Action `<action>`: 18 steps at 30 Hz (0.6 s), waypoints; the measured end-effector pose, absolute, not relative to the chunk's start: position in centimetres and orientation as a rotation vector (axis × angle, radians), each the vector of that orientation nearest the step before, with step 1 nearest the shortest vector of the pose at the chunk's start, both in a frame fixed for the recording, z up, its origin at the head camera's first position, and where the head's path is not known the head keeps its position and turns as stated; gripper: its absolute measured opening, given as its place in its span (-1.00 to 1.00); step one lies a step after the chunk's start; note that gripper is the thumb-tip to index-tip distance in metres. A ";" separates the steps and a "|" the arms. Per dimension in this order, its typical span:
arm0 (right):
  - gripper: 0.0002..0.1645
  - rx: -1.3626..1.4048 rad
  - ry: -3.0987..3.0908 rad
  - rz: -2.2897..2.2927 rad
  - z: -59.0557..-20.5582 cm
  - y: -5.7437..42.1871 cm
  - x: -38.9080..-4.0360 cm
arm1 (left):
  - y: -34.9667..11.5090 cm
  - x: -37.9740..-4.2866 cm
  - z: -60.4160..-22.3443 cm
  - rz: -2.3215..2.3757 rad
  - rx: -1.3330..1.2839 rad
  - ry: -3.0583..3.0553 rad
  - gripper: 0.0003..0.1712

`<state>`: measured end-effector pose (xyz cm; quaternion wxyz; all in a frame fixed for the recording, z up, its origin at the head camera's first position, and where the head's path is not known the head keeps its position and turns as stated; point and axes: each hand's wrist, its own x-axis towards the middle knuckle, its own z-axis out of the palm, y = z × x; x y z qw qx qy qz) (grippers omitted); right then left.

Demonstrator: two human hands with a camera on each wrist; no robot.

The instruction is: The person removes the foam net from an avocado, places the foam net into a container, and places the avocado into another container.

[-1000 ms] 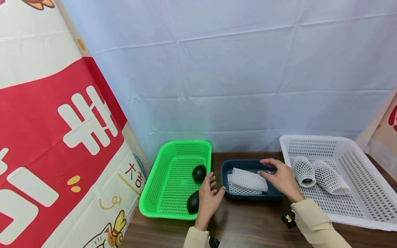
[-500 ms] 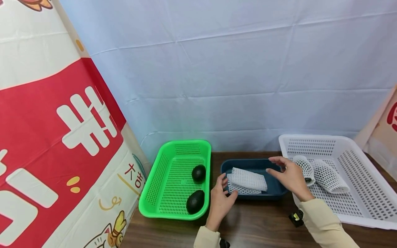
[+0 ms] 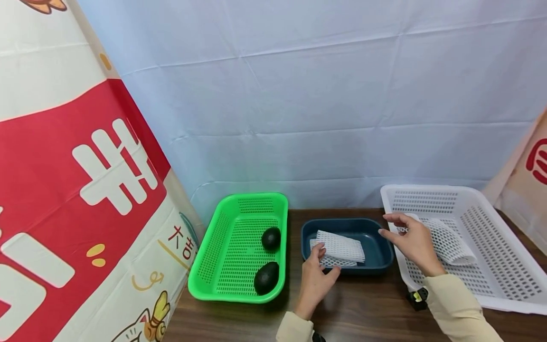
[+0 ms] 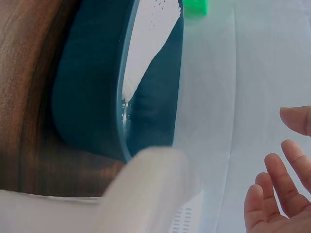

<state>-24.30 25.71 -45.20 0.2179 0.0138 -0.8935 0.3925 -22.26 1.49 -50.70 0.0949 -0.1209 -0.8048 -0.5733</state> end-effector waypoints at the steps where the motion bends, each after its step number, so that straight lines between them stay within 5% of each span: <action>1: -0.53 0.028 -2.480 1.088 -45.1 25.8 -24.2 | 1.7 -22.2 -50.7 -1.696 -0.365 -2.389 -0.36; 18: -0.52 -0.046 -2.489 1.019 -45.3 27.5 -24.0 | 5.4 -21.5 -50.0 -1.770 -0.420 -2.473 -0.36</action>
